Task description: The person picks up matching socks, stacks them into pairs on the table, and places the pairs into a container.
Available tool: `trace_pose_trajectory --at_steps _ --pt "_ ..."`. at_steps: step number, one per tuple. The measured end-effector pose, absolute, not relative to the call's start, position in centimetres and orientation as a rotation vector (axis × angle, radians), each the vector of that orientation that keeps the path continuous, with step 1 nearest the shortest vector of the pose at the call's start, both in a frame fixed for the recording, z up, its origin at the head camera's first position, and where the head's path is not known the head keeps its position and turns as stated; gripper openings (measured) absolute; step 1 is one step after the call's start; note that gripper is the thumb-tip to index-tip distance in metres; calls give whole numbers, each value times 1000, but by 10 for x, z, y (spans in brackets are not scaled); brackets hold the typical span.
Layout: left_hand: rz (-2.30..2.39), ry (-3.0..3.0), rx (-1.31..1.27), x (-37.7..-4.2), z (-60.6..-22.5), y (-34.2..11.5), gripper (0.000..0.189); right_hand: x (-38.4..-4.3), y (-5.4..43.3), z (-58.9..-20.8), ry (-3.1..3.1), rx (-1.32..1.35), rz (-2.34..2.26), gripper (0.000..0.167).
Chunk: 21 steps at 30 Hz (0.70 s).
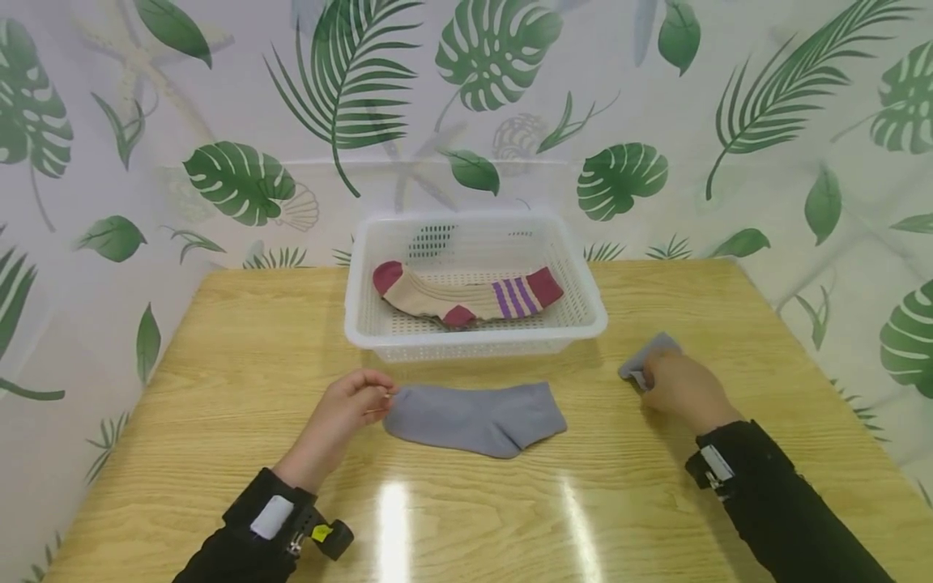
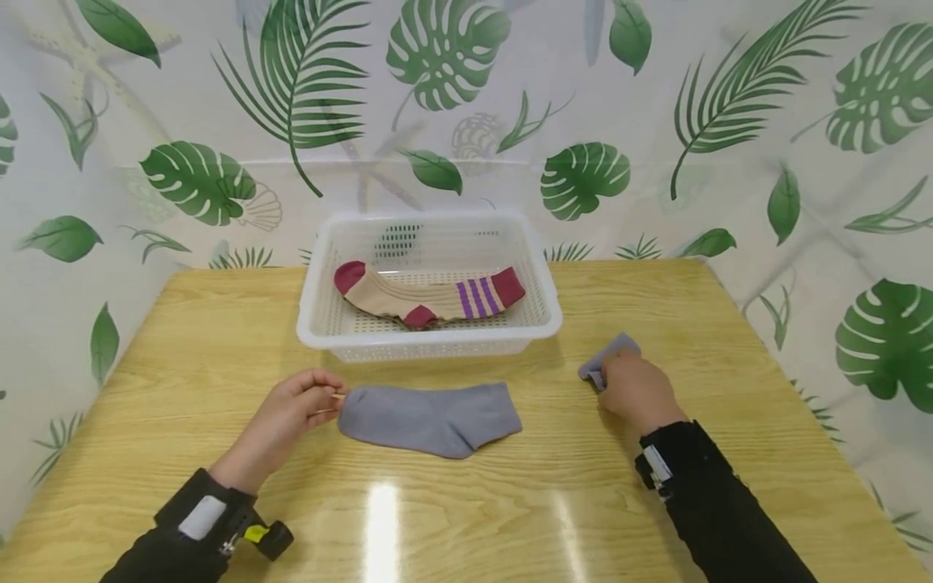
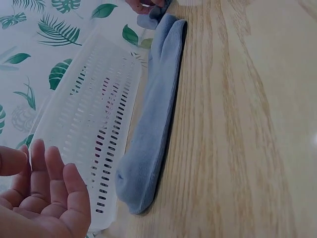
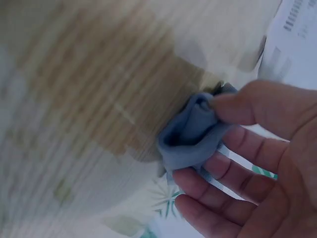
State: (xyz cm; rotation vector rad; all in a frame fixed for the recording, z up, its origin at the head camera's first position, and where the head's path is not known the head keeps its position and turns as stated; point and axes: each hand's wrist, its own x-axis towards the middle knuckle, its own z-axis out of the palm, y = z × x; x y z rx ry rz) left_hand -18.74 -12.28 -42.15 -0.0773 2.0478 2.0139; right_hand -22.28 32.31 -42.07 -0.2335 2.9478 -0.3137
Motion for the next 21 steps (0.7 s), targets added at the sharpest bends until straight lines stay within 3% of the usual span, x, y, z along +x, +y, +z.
trace_pose_trajectory --at_steps 3,14,21 --pt "1993 2056 -62 -188 -422 -119 20 -219 317 -419 2944 -280 -314 23" --pt "1955 2065 3 -188 -423 -106 17 -203 285 -377 2929 -303 -721 9" --pt "1786 2216 389 -184 -422 -86 25 -184 253 -344 3021 -366 -885 8"
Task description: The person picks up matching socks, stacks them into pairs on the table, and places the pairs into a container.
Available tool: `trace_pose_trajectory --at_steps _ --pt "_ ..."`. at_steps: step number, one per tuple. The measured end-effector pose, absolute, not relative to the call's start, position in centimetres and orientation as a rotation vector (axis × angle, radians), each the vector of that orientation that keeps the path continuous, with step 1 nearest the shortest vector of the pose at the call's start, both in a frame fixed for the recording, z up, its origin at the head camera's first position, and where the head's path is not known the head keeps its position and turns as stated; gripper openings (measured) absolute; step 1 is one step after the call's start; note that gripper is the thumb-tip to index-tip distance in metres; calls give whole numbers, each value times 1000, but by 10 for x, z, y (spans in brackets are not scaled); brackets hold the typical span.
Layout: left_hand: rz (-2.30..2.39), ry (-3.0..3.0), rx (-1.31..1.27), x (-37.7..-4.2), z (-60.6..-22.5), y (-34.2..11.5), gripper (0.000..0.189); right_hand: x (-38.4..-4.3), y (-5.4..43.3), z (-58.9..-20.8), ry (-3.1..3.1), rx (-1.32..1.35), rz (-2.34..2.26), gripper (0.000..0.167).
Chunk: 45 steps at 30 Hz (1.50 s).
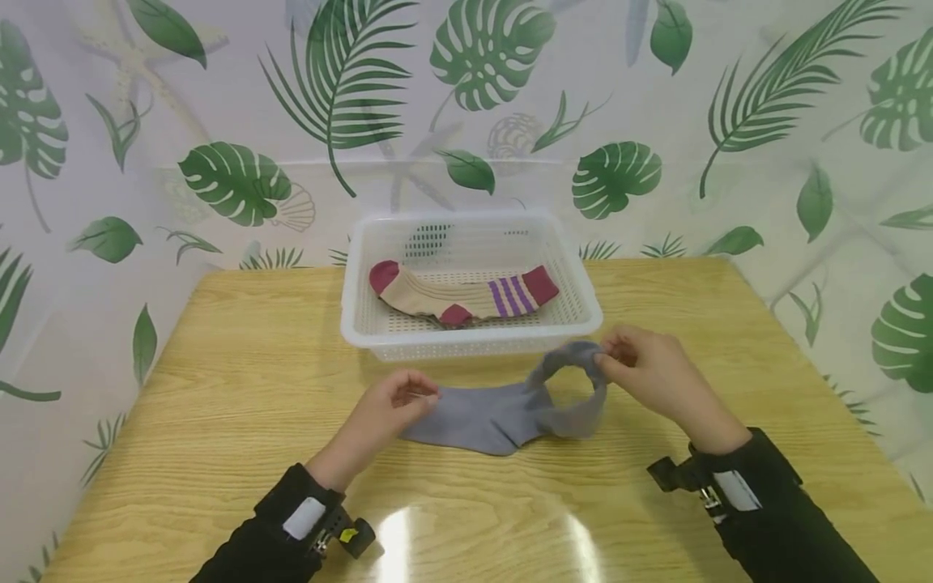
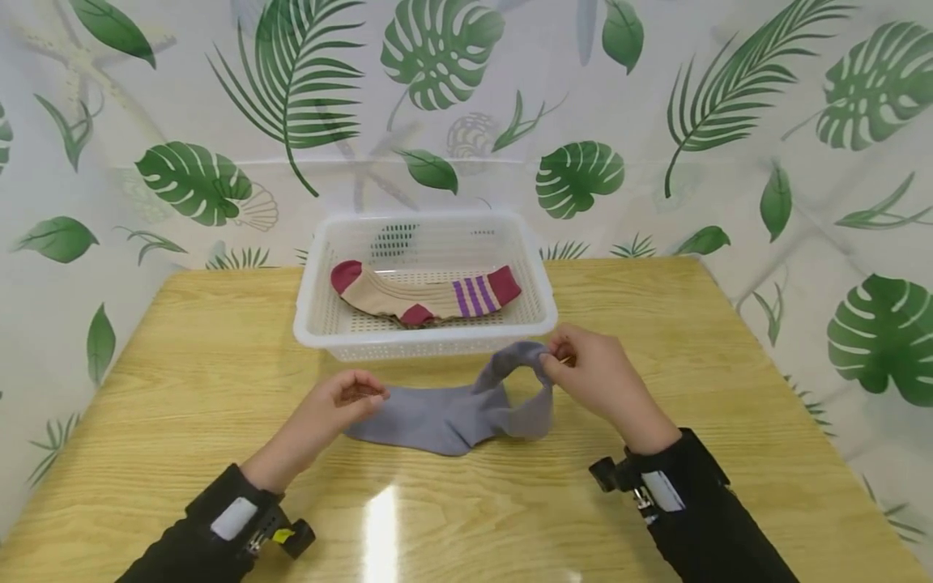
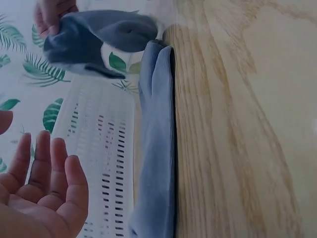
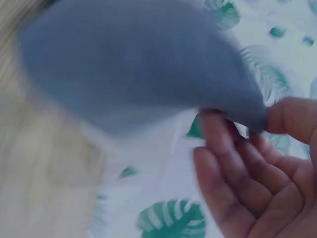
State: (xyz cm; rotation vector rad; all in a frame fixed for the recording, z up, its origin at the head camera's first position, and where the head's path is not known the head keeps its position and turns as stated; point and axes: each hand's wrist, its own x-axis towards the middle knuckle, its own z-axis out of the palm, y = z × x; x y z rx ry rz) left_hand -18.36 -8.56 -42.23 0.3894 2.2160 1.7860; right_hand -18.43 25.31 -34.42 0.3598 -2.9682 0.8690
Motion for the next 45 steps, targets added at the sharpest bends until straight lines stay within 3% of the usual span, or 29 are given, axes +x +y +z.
trace_pose_trajectory --at_steps 4,8,10,18,22,27,29,31,34,37,45 --pt "1605 2346 640 -173 -418 -70 44 -174 231 -333 -2846 377 933 7" --pt "1513 2450 725 -165 -411 -55 72 -165 213 -327 -2752 484 1044 7" --pt "1531 2476 746 -163 -408 -49 75 -162 206 -327 -2720 548 1110 8" --pt "1829 2558 657 -163 -404 -47 16 -160 199 -339 -2724 715 1135 9" --pt "1901 2616 745 -165 -407 -49 10 -161 196 -348 -2781 774 888 15" --pt "1857 2624 1040 -166 -407 -47 13 -160 180 -353 -2609 1037 623 53" --pt "1815 2612 1127 -165 -405 -46 13 -159 173 -353 -2497 1138 547 59" --pt "1758 2620 1158 -163 -402 -45 11 -159 167 -353 -2444 1184 517 52" --pt "1715 2618 1099 -160 -398 -46 8 -157 161 -352 -2445 1199 516 29" --pt "1697 2575 986 -160 -397 -46 19 -155 159 -350 -2499 1171 568 15" --pt "1701 2247 858 -167 -416 -44 52 -143 155 -334 -2484 1002 1023 17"
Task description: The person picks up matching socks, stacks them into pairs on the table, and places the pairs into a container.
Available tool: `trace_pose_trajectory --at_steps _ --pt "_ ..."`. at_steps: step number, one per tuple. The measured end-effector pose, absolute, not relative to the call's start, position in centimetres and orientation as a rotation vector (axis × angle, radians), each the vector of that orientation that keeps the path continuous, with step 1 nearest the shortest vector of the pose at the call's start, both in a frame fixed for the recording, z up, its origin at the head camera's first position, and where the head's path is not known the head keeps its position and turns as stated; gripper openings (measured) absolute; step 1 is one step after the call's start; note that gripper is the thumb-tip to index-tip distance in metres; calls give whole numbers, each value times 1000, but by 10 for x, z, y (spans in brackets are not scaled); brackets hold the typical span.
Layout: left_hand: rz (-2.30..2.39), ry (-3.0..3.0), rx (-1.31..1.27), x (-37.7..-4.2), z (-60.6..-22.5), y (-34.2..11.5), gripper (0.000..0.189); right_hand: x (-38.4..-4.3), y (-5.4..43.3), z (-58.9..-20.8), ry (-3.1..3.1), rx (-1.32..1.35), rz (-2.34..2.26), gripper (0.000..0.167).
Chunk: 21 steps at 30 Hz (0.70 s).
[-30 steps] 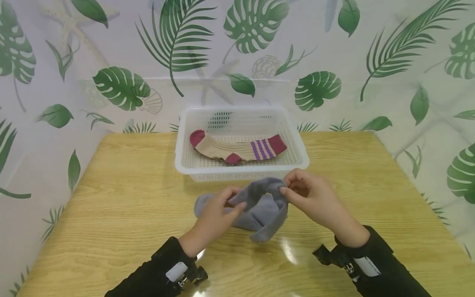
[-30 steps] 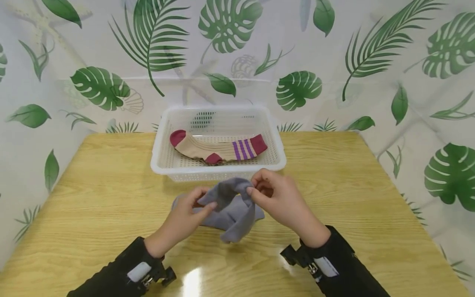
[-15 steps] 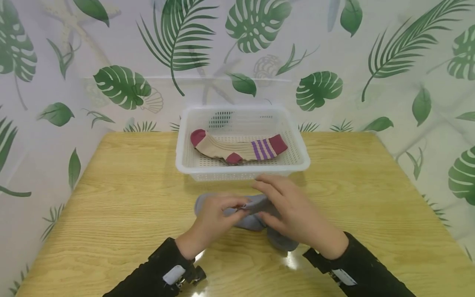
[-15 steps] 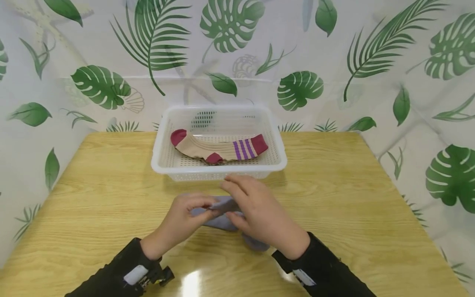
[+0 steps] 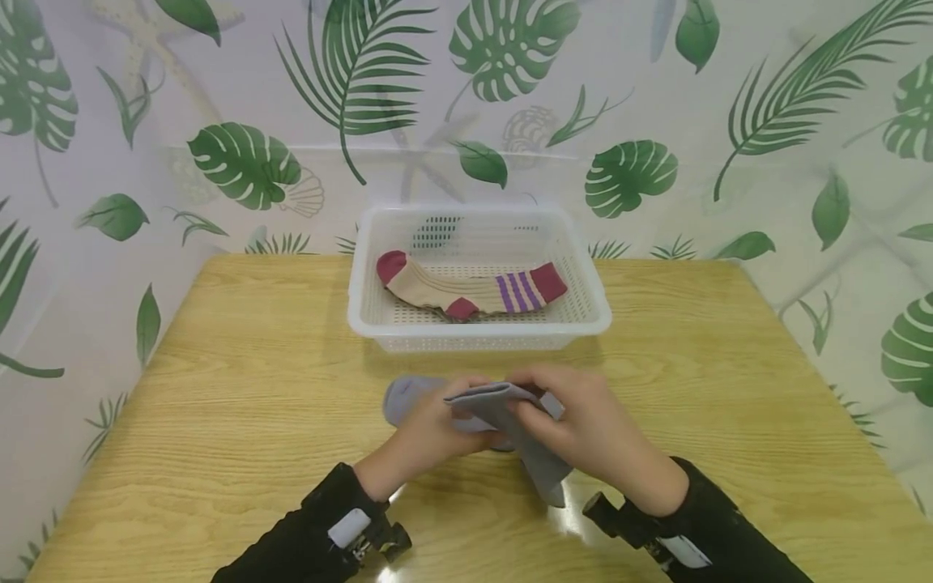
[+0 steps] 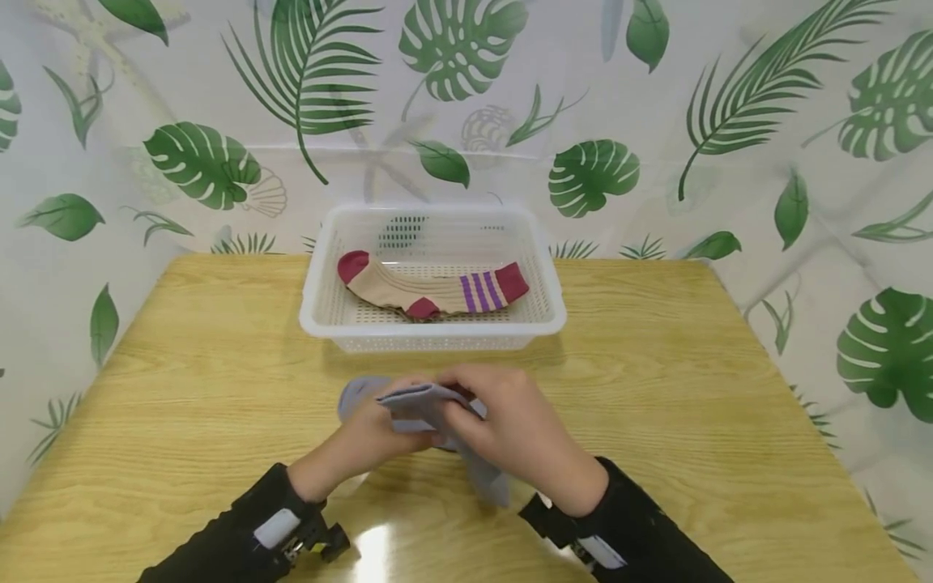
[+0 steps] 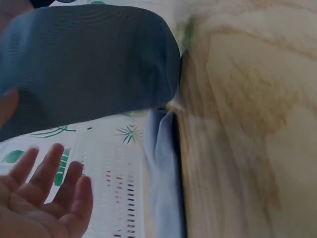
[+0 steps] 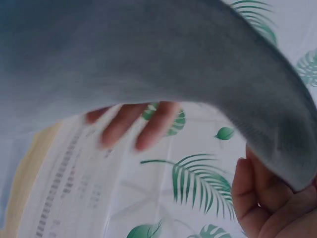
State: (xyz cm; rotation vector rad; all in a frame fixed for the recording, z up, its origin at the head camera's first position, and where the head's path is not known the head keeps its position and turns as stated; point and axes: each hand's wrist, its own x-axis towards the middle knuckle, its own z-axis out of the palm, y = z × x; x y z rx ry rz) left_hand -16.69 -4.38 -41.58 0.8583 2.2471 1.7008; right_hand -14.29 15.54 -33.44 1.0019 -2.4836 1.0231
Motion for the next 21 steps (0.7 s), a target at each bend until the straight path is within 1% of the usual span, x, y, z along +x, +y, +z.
trace_pose_trajectory --at_steps 5,7,9,12,15,18,21 --pt "1609 2013 983 -168 -429 -39 58 -138 153 -320 -2304 948 1339 21" --pt "1555 1964 975 -168 -432 -40 54 -137 154 -316 -2237 913 1475 22" --pt "1506 1950 908 -168 -434 -44 45 -138 157 -313 -2183 853 1626 23" --pt "1483 1995 808 -170 -436 -57 34 -140 168 -310 -2127 684 1863 25" --pt "1529 2045 685 -175 -437 -76 29 -146 184 -312 -2091 501 2026 23" --pt "1665 2025 508 -181 -436 -96 24 -154 202 -317 -2175 358 2010 18" --pt "1857 1944 289 -187 -433 -113 22 -163 218 -328 -2391 282 1953 26"
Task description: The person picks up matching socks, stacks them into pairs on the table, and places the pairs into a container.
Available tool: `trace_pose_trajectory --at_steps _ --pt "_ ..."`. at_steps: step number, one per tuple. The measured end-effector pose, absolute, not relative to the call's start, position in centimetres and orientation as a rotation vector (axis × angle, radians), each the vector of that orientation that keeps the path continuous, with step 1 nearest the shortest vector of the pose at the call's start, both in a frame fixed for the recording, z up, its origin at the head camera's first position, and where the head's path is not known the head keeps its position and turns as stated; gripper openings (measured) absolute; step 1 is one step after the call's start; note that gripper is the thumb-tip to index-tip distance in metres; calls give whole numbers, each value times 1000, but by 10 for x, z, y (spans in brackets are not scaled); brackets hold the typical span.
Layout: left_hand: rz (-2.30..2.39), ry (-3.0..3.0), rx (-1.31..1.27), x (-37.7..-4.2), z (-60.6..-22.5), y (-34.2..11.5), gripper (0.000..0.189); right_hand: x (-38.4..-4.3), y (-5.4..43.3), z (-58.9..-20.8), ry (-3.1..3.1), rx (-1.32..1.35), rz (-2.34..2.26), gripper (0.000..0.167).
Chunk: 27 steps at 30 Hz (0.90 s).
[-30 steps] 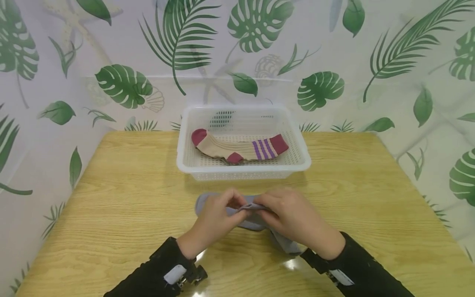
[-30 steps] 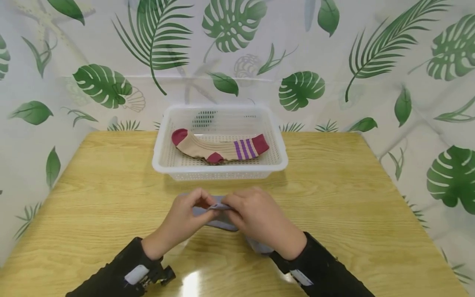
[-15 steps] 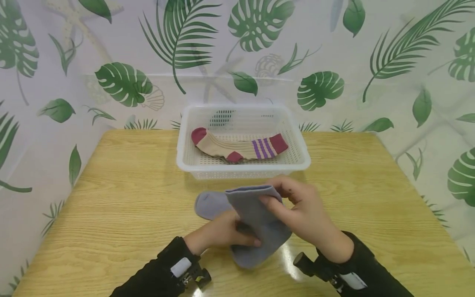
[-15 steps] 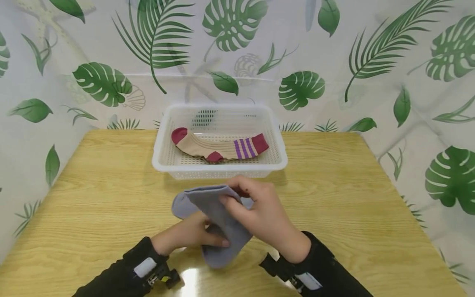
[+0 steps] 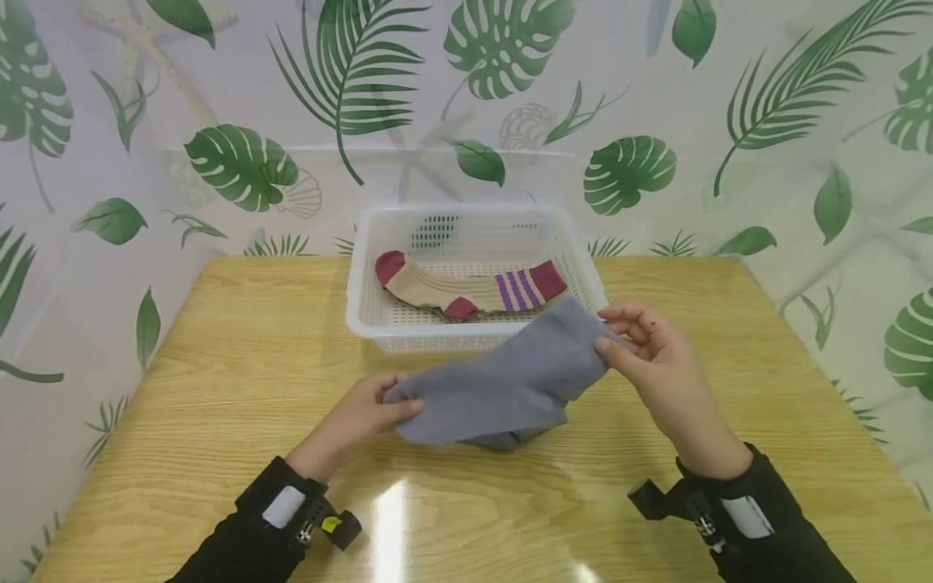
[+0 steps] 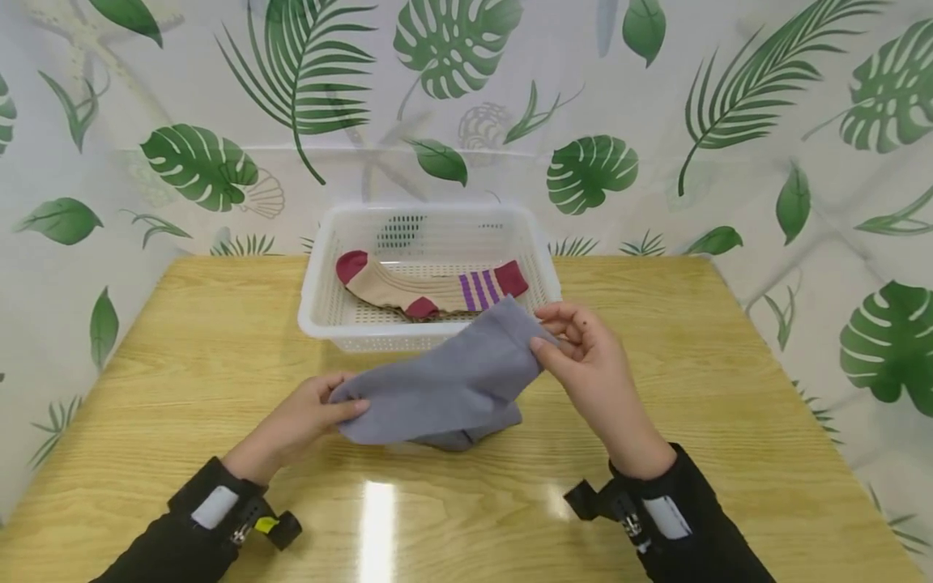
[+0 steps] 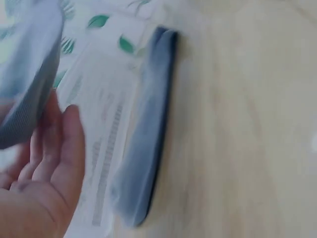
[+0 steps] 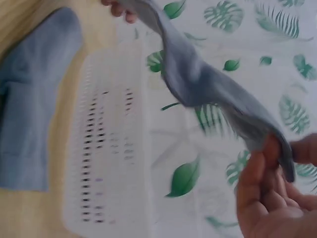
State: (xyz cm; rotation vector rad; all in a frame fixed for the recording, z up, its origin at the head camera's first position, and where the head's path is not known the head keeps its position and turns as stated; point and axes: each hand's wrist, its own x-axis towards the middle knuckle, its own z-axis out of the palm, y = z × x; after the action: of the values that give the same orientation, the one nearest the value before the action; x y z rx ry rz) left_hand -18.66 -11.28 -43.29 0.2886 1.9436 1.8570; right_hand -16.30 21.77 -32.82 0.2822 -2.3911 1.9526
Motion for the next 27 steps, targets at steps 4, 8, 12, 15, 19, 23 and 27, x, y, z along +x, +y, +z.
trace_pose_trajectory --at_steps 4,8,12,15,19,23,27 --pt "2011 1900 67 -193 -427 -127 22 -174 233 -352 -2698 313 1986 47" --pt "1936 2037 -12 -199 -426 -131 22 -185 240 -378 -2863 334 2039 56" --pt "1747 2249 -23 -206 -435 -125 20 -195 239 -400 -2946 294 1983 55" --pt "1599 2371 -1 -212 -445 -119 18 -200 238 -412 -2969 279 1938 51" --pt "1461 2483 51 -214 -452 -115 19 -204 236 -424 -2960 262 1921 49" --pt "1374 2547 73 -214 -453 -114 18 -207 235 -434 -2959 217 1879 46" --pt "1332 2559 83 -215 -453 -114 15 -209 235 -441 -3009 168 1697 41"
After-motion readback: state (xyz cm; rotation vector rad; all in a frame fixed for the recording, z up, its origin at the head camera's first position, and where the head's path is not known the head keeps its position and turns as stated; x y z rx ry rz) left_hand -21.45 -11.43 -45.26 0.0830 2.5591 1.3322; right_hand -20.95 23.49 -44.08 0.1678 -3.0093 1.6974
